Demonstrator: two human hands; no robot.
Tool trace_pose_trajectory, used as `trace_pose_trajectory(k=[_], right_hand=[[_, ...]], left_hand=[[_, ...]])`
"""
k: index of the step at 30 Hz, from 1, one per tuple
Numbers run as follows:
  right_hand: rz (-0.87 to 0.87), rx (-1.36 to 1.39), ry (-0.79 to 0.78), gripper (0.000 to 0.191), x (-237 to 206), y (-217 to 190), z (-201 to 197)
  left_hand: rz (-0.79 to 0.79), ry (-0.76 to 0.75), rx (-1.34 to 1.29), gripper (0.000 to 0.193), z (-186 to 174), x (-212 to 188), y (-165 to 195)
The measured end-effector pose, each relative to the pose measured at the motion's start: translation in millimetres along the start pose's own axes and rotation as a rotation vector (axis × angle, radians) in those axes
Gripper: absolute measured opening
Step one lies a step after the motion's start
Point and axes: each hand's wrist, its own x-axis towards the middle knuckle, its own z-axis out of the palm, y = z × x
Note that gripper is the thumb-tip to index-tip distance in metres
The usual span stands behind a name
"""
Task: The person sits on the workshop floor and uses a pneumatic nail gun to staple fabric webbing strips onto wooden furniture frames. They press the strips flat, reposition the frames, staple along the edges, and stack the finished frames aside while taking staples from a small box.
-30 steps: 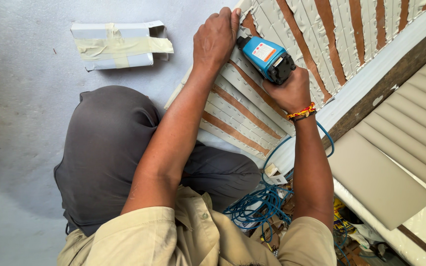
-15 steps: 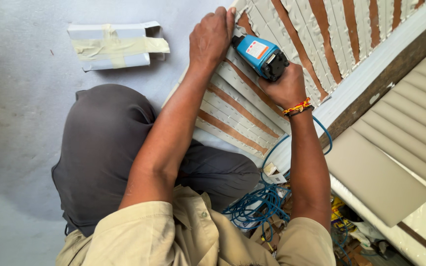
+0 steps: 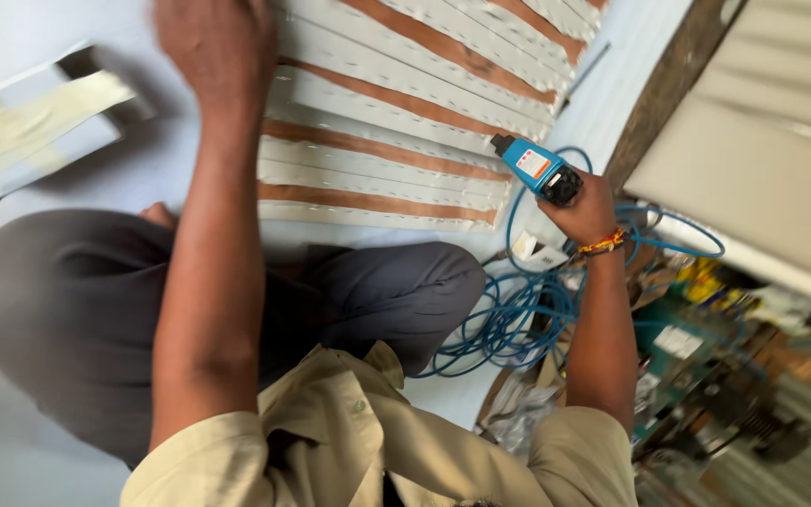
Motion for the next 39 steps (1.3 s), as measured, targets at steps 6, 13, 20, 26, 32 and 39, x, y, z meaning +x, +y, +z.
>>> trace_pose_trajectory(k=[6, 13, 20, 26, 32, 39], right_hand=[[0.105, 0.111, 0.083, 0.024, -16.7, 75.8, -4.3], [-0.004, 0.014, 0.095, 0.029, 19.2, 108.3, -7.8], [-0.118, -0.035, 0.048, 0.030, 54.1, 112.8, -9.9], [-0.169, -0.042, 0.039, 0.032, 65.4, 126.3, -9.6], [-0.241, -0.128, -0.039, 0.037, 76.3, 147.3, -12.7], [-0.311, -0.098, -0.088, 0.037, 82.6, 173.6, -8.3]], left_hand=[[0.376, -0.311, 0.024, 0.061, -15.7, -35.6, 100.2], [0.819, -0.716, 0.087, 0.110, 41.8, -61.6, 203.3], [0.997, -0.558, 0.372, 0.069, 78.1, -69.9, 196.0], [1.010, -0.583, 0.395, 0.058, 89.6, -79.1, 190.7], [1.038, -0.566, 0.463, 0.059, 90.7, -79.9, 195.9], [1.084, -0.520, 0.475, 0.049, 96.5, -85.4, 186.4]])
